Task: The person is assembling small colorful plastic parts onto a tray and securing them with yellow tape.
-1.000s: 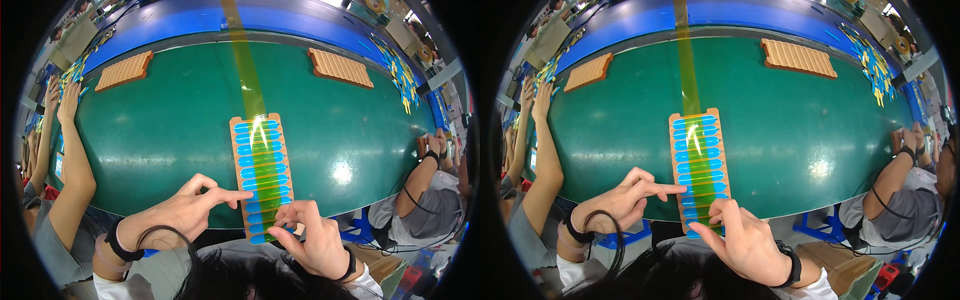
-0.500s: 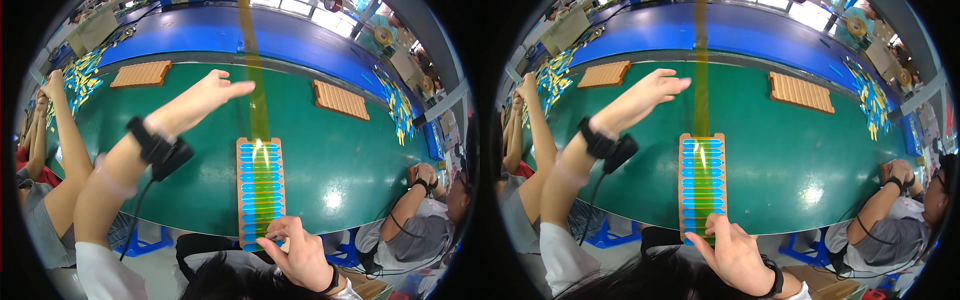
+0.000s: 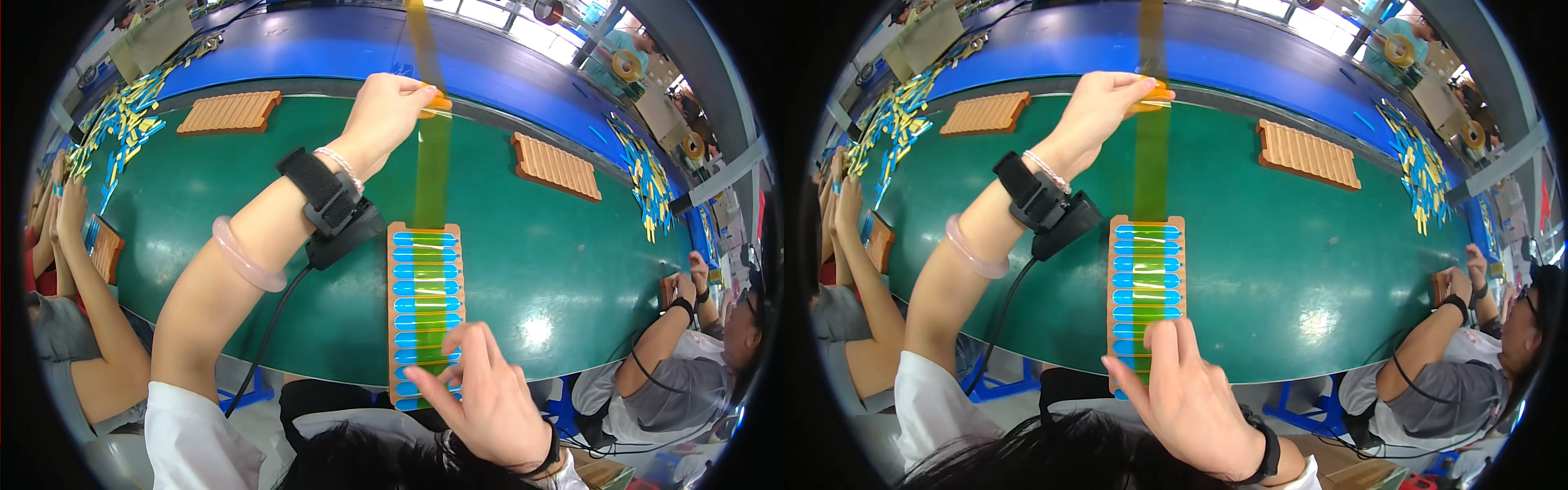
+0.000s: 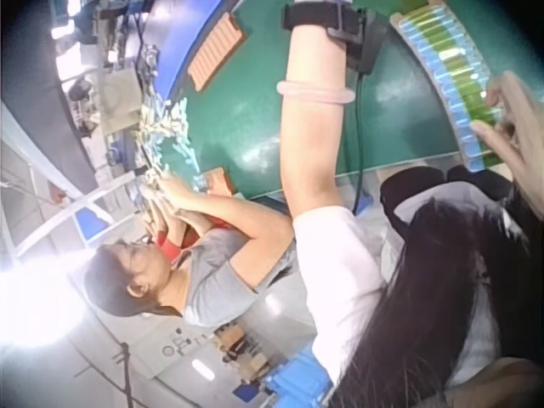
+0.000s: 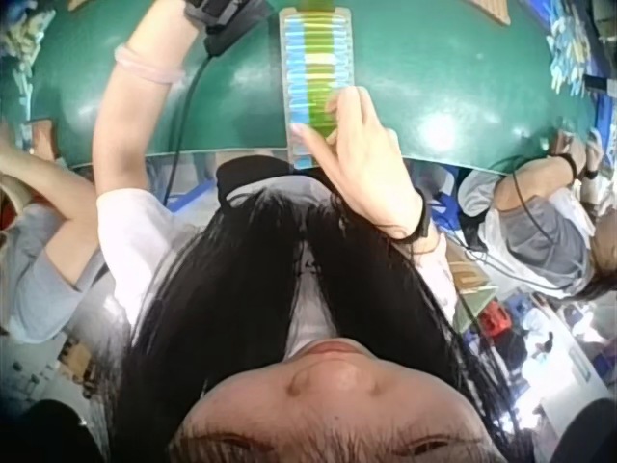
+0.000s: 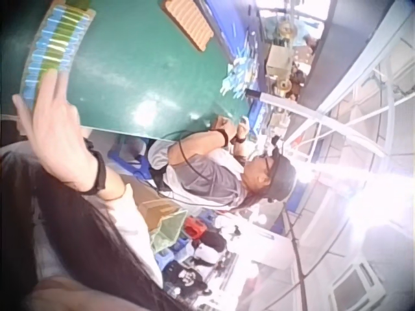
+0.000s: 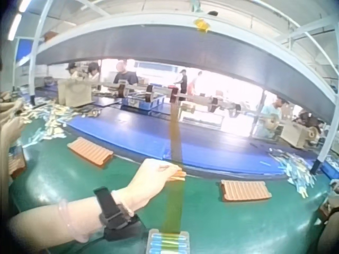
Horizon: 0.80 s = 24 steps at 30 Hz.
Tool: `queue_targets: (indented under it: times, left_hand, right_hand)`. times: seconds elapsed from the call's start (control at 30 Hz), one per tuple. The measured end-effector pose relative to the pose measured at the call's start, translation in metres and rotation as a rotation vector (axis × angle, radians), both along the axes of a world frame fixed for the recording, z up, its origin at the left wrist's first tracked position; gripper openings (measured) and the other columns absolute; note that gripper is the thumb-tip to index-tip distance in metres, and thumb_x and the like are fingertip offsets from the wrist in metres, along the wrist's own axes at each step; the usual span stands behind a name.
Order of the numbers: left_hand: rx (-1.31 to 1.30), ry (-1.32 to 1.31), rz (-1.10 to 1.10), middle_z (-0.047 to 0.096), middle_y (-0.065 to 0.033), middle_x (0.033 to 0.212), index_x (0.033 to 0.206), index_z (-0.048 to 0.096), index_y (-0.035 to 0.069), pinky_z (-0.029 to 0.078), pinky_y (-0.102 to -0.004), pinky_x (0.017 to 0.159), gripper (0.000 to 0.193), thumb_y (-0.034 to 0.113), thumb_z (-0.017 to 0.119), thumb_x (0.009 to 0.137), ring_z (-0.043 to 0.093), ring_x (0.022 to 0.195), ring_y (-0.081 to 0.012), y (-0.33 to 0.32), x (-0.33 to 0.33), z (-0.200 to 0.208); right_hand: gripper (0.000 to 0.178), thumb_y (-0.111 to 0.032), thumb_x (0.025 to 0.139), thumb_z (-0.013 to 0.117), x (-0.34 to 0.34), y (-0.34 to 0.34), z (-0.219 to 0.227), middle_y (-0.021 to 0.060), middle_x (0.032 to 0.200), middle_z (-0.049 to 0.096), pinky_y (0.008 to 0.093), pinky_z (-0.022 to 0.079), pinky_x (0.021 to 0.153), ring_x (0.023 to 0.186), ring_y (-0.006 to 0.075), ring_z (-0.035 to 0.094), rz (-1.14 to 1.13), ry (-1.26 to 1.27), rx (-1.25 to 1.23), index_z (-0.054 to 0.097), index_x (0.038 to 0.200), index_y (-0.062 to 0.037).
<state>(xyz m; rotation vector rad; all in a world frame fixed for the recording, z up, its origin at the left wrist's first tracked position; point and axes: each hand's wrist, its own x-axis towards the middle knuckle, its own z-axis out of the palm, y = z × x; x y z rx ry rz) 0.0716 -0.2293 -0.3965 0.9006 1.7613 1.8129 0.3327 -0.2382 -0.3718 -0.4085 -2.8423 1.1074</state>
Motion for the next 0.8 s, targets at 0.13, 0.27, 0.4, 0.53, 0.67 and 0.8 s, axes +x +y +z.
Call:
queue_targets:
  times: [0.13, 0.27, 0.4, 0.53, 0.67, 0.8]
  left_hand:
    - [-0.099, 0.156, 0.143, 0.064, -0.0070, 0.087, 0.094, 0.061, -0.005, 0.042, -0.0222, 0.077, 0.026, 0.017, 0.049, 0.087, 0.056, 0.083, -0.0077, 0.000, 0.005, 0.004]
    - [-0.155, 0.211, 0.163, 0.065, -0.0078, 0.088, 0.093, 0.061, -0.006, 0.043, -0.0233, 0.075, 0.024, 0.014, 0.050, 0.086, 0.057, 0.079, -0.0095, -0.005, 0.014, 0.001]
    - [-0.173, 0.314, 0.159, 0.065, -0.0083, 0.086, 0.094, 0.061, -0.005, 0.045, -0.0240, 0.073, 0.024, 0.015, 0.051, 0.085, 0.058, 0.077, -0.0094, -0.017, 0.022, -0.007]
    - [-0.246, 0.306, 0.151, 0.065, -0.0080, 0.086, 0.093, 0.061, -0.005, 0.043, -0.0240, 0.077, 0.024, 0.016, 0.051, 0.085, 0.057, 0.081, -0.0089, -0.014, 0.022, -0.005]
    - [-0.305, 0.202, -0.026, 0.063, -0.0051, 0.089, 0.099, 0.057, -0.005, 0.041, -0.0243, 0.078, 0.027, 0.017, 0.049, 0.085, 0.057, 0.085, -0.0102, -0.010, -0.010, -0.021]
    - [-0.164, 0.847, -0.164, 0.061, -0.0112, 0.077, 0.104, 0.049, 0.001, 0.043, -0.0317, 0.066, 0.029, 0.019, 0.050, 0.082, 0.059, 0.072, -0.0238, -0.020, -0.029, -0.031]
  right_hand:
    - [0.029, -0.015, 0.081, 0.057, -0.027, 0.008, 0.008, 0.0201, 0.079, 0.044, 0.0409, 0.045, 0.042, 0.053, 0.0377, 0.053, 0.026, -0.019, 0.061, 0.036, 0.090, 0.0036]
    - [0.023, -0.015, 0.082, 0.051, -0.063, 0.029, 0.002, 0.0178, 0.081, 0.047, 0.0435, 0.043, 0.063, 0.073, 0.0346, 0.055, 0.051, 0.055, 0.336, 0.037, 0.089, 0.0008]
    - [0.022, -0.015, 0.081, 0.047, -0.103, 0.046, 0.002, 0.0210, 0.084, 0.048, 0.0462, 0.041, 0.070, 0.081, 0.0397, 0.051, 0.057, 0.039, 0.323, 0.037, 0.090, 0.0022]
    - [0.022, -0.013, 0.079, 0.045, -0.118, 0.056, 0.004, 0.0232, 0.087, 0.048, 0.0459, 0.040, 0.072, 0.082, 0.0411, 0.050, 0.026, 0.021, 0.403, 0.039, 0.091, 0.0037]
    - [0.024, -0.012, 0.079, 0.046, -0.100, 0.077, 0.006, 0.0204, 0.096, 0.049, 0.0393, 0.041, 0.075, 0.087, 0.0357, 0.052, -0.025, 0.078, 0.450, 0.041, 0.097, 0.0028]
    - [0.031, -0.009, 0.079, 0.048, -0.058, 0.093, 0.018, 0.0164, 0.105, 0.049, 0.0343, 0.043, 0.075, 0.093, 0.0267, 0.055, -0.131, -0.008, 0.340, 0.041, 0.107, 0.0016]
